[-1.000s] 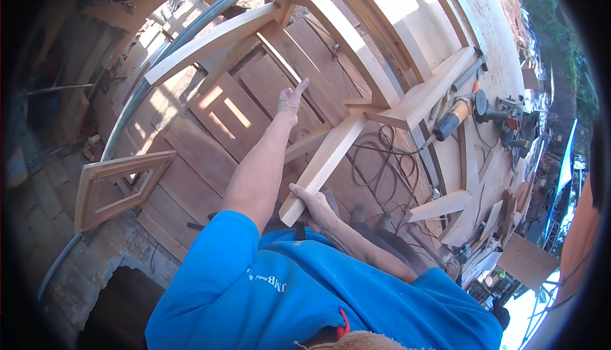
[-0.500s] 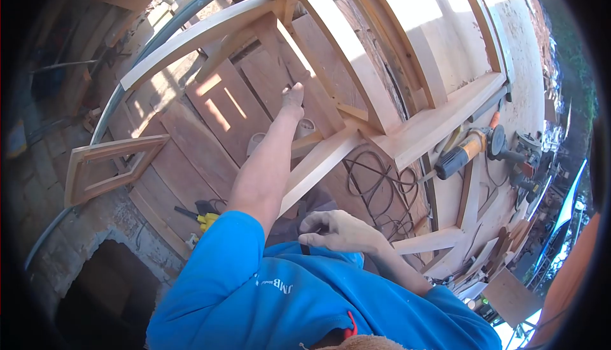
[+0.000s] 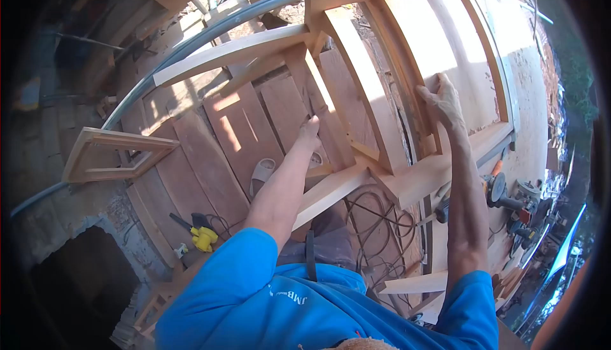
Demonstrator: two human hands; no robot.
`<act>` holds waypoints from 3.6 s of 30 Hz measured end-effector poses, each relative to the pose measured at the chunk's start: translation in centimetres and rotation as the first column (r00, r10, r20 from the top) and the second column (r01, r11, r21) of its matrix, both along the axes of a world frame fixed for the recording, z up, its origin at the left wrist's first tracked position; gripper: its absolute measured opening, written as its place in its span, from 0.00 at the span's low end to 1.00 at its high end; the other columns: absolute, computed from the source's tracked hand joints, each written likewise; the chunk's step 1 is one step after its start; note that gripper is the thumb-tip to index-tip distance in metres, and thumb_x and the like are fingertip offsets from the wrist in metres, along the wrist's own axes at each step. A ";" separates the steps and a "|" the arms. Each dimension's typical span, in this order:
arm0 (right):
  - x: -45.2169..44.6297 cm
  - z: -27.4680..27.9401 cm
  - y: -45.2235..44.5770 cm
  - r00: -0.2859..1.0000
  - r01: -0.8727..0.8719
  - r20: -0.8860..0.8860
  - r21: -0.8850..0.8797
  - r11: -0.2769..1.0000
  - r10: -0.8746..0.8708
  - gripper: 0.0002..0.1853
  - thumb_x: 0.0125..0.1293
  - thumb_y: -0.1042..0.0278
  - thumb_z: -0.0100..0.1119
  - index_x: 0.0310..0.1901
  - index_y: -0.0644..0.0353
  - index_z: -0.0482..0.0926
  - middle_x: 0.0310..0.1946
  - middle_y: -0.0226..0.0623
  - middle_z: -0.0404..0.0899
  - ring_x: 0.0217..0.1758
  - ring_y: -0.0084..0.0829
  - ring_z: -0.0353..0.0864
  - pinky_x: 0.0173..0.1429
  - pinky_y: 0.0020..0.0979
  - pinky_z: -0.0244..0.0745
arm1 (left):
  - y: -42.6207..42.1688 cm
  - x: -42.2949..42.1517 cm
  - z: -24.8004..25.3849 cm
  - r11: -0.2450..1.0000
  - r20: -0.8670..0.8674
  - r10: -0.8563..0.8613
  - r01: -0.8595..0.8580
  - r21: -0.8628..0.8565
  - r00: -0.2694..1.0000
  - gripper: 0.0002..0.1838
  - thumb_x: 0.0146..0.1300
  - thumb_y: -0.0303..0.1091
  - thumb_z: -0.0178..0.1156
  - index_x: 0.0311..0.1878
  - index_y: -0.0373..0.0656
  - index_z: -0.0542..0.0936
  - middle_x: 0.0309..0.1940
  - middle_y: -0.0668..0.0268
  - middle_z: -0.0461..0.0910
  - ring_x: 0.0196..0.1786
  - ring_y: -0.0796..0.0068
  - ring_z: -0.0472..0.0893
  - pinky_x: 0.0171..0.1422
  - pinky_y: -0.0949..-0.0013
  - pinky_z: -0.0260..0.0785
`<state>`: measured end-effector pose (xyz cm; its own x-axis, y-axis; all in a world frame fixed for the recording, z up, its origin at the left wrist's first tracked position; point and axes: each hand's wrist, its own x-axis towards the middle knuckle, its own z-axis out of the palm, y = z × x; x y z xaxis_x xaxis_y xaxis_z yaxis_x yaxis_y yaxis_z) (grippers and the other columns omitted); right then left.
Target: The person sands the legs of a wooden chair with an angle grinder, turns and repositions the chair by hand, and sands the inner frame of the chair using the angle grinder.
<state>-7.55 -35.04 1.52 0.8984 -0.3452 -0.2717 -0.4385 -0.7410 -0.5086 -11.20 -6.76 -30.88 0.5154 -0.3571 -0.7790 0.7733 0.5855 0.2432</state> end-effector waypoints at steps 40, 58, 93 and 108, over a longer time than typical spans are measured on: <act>-17.6 24.2 20.5 0.867 0.004 0.494 0.131 0.991 -0.068 0.15 0.59 0.70 0.72 0.42 0.62 0.76 0.32 0.32 0.79 0.35 0.22 0.78 0.40 0.29 0.75 | 19.1 -6.5 33.4 0.945 0.498 0.049 -0.202 0.258 0.866 0.39 0.59 0.62 0.76 0.65 0.46 0.79 0.60 0.66 0.81 0.64 0.71 0.75 0.72 0.52 0.65; -25.4 31.7 30.9 0.312 0.089 0.795 0.520 0.849 -0.520 0.25 0.62 0.77 0.70 0.59 0.70 0.71 0.36 0.41 0.83 0.31 0.32 0.86 0.38 0.30 0.84 | 18.9 10.5 59.6 0.948 0.957 -0.274 -0.140 0.285 0.097 0.35 0.58 0.53 0.79 0.58 0.34 0.84 0.45 0.61 0.87 0.47 0.74 0.85 0.52 0.67 0.76; -8.4 18.6 13.6 -0.391 -0.058 0.364 0.907 0.418 -0.845 0.19 0.71 0.73 0.64 0.60 0.58 0.70 0.44 0.34 0.77 0.42 0.31 0.80 0.50 0.45 0.81 | -32.0 25.0 68.0 0.573 0.385 -0.509 0.031 0.819 -0.770 0.35 0.49 0.60 0.80 0.45 0.35 0.89 0.35 0.58 0.88 0.37 0.72 0.86 0.45 0.68 0.75; 3.9 11.6 4.5 0.002 -0.042 0.123 0.992 0.123 -0.992 0.27 0.66 0.76 0.67 0.66 0.68 0.71 0.56 0.38 0.77 0.61 0.28 0.79 0.68 0.34 0.77 | -53.7 36.6 56.6 0.354 0.110 -0.357 -0.025 0.935 -0.927 0.32 0.48 0.61 0.81 0.43 0.41 0.92 0.33 0.63 0.89 0.36 0.75 0.85 0.44 0.66 0.74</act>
<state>-3.70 -30.51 13.13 0.2876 -0.9320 -0.2205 0.5387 0.3478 -0.7673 25.41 -60.44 25.68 -0.1783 -0.9839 -0.0142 -0.8228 0.1412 0.5505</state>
